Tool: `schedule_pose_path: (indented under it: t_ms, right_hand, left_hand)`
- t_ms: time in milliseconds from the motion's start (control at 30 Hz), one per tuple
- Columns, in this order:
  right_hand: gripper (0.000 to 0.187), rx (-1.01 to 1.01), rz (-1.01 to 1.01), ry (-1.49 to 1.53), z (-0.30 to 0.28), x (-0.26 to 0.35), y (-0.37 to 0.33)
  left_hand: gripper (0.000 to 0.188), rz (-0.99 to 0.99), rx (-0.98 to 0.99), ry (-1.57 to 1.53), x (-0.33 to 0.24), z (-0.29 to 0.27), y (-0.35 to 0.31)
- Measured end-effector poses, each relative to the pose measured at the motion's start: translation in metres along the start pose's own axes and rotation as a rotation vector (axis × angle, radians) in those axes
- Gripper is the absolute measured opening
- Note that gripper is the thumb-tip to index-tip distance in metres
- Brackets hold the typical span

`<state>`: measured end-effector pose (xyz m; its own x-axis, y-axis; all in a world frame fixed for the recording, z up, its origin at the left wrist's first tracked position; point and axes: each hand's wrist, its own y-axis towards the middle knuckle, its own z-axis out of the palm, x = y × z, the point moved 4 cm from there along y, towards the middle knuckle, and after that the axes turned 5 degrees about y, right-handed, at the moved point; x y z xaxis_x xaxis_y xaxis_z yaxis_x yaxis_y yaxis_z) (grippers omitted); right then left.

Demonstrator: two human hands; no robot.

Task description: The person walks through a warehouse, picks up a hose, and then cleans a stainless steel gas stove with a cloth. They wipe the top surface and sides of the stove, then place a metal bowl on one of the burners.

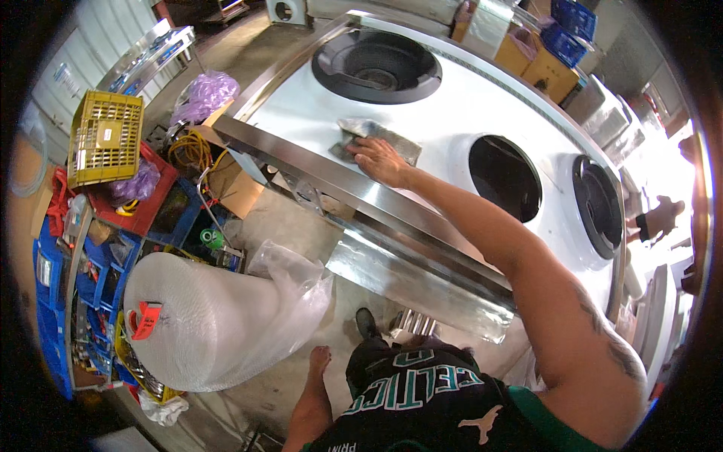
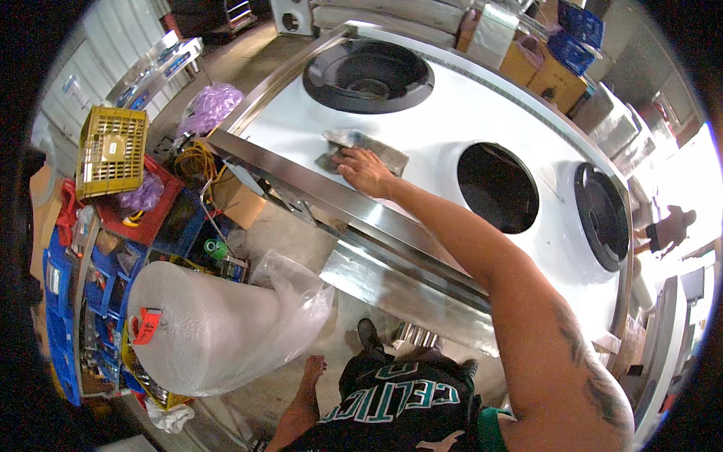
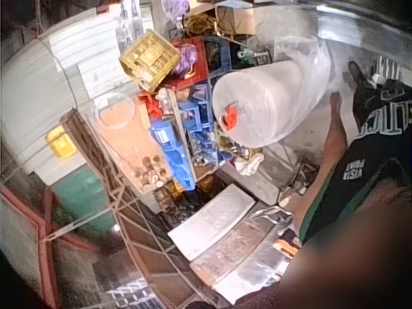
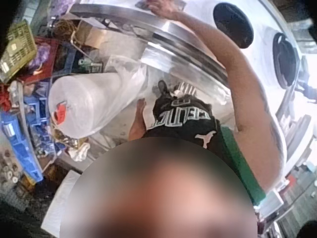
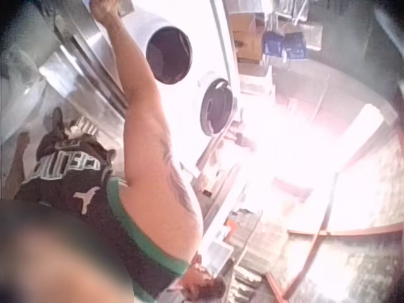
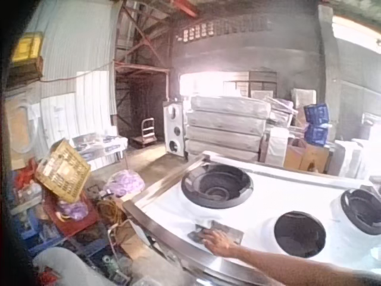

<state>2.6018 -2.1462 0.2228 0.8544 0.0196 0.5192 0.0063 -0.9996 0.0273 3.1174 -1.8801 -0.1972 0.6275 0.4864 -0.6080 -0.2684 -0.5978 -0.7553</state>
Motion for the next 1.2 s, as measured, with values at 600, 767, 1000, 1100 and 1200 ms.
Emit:
schedule_pose_path:
  t_ms: [600, 767, 1000, 1100, 1200]
  right_hand:
    - [0.052, -0.113, 0.712, 0.329, -0.106, -0.045, -0.421]
    - [0.05, -0.436, 1.055, 0.08, -0.147, -0.1, -0.538]
    - [0.06, -0.336, 0.943, 0.519, -0.105, -0.04, -0.433]
    - [0.075, -0.108, 0.753, 0.246, -0.104, 0.007, -0.355]
    - [0.085, -0.009, 0.744, 0.393, -0.101, 0.033, -0.313]
  left_hand:
    - [0.028, 0.028, 0.142, 0.173, -0.116, 0.024, 0.051]
    - [0.029, 0.39, 0.227, 0.522, -0.142, 0.045, 0.078]
    - [0.03, 0.194, 0.196, 0.44, -0.123, 0.046, 0.094]
    - [0.029, 0.126, 0.327, 0.115, -0.118, 0.046, 0.088]
    - [0.027, 0.086, 0.362, 0.16, -0.11, 0.04, 0.081]
